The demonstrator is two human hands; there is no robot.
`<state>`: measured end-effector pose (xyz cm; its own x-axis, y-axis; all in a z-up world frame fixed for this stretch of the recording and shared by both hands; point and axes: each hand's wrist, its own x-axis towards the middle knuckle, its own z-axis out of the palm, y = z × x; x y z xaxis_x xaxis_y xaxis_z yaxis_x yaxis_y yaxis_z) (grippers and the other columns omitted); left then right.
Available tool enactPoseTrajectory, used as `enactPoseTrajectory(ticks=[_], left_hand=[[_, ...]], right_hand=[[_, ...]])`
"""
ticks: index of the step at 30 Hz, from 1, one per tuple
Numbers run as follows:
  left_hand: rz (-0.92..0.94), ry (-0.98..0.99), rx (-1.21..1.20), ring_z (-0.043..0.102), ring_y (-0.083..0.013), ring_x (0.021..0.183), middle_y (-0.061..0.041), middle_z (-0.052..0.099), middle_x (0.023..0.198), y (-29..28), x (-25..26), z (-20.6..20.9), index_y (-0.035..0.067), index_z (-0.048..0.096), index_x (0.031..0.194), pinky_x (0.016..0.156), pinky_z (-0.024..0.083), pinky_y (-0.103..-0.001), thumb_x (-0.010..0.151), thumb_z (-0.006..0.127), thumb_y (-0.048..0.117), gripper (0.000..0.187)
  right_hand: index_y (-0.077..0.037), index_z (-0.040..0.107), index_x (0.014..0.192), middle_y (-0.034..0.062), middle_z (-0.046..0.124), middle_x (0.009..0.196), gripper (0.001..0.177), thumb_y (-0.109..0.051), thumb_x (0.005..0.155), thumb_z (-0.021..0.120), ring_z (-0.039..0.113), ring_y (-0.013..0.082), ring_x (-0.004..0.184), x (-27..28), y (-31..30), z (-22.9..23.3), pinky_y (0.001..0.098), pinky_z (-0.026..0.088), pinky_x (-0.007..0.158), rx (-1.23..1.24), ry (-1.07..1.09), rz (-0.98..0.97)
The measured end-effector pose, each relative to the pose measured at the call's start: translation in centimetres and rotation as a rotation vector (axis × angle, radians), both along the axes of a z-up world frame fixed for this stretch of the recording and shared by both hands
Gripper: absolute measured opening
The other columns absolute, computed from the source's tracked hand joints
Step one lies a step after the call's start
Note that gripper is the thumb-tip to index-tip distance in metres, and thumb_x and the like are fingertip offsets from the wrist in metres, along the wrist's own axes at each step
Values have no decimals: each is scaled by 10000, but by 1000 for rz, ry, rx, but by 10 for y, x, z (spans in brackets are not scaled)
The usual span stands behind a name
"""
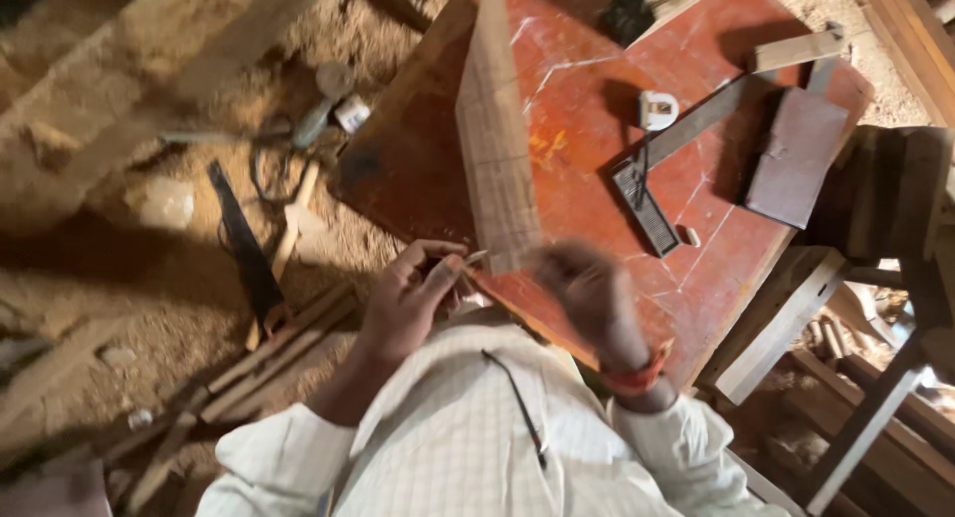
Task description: The person marks a wooden plank with a pencil and a square ruler, then uses sandpaper to smooth the edges. They repeat this process on a second plank, handling each piece individually on a red workbench.
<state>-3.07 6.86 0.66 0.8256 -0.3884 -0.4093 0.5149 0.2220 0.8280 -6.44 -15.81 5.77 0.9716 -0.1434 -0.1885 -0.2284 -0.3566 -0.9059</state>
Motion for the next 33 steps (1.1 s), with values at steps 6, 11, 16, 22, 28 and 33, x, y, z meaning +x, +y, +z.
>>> enactPoseTrajectory(ticks=[6,11,16,22,28,33], left_hand=[[-85,-72,-142,528,-35,757,2,646,919,-59,-14,18,94,507,1103,669,447,-196,1040,590,227,169],[-220,-112,-61,554,-50,762,16,616,864,-81,-19,9,95,536,1054,662,473,-215,1040,616,235,162],[-161,-791,691,626,-187,801,-61,649,872,-90,14,15,96,654,993,672,512,-340,1063,530,212,184],[-119,-1178,1231,273,-479,1503,-298,319,1602,-112,78,-3,120,614,1463,1234,259,-555,1049,564,329,467],[-148,-1053,1244,251,-480,1541,-290,263,1659,-115,73,-15,142,570,1512,1252,257,-551,1061,586,338,492],[-117,-1063,1233,257,-477,1537,-271,262,1661,-115,76,-14,155,587,1503,1245,264,-546,1043,599,343,497]], right_hand=[[-2,742,1127,32,713,1049,210,-181,1021,718,643,96,971,-29,6,-11,273,543,834,789,83,-94],[-19,677,1075,57,667,1231,154,-171,1050,680,612,104,1057,-41,-23,-26,276,512,918,895,-102,-79],[-72,618,1039,78,750,1062,156,-225,1014,639,705,145,904,-18,-62,-51,318,582,805,704,-89,-236],[-36,706,987,99,751,846,157,-179,922,710,728,234,744,50,-98,-90,393,581,665,-183,-85,-94],[-83,744,950,162,727,919,131,-196,921,687,695,388,853,133,-82,-116,477,557,737,-408,-282,39],[-80,733,899,172,714,884,140,-196,900,656,686,408,834,182,-69,-139,514,544,711,-510,-295,147]])
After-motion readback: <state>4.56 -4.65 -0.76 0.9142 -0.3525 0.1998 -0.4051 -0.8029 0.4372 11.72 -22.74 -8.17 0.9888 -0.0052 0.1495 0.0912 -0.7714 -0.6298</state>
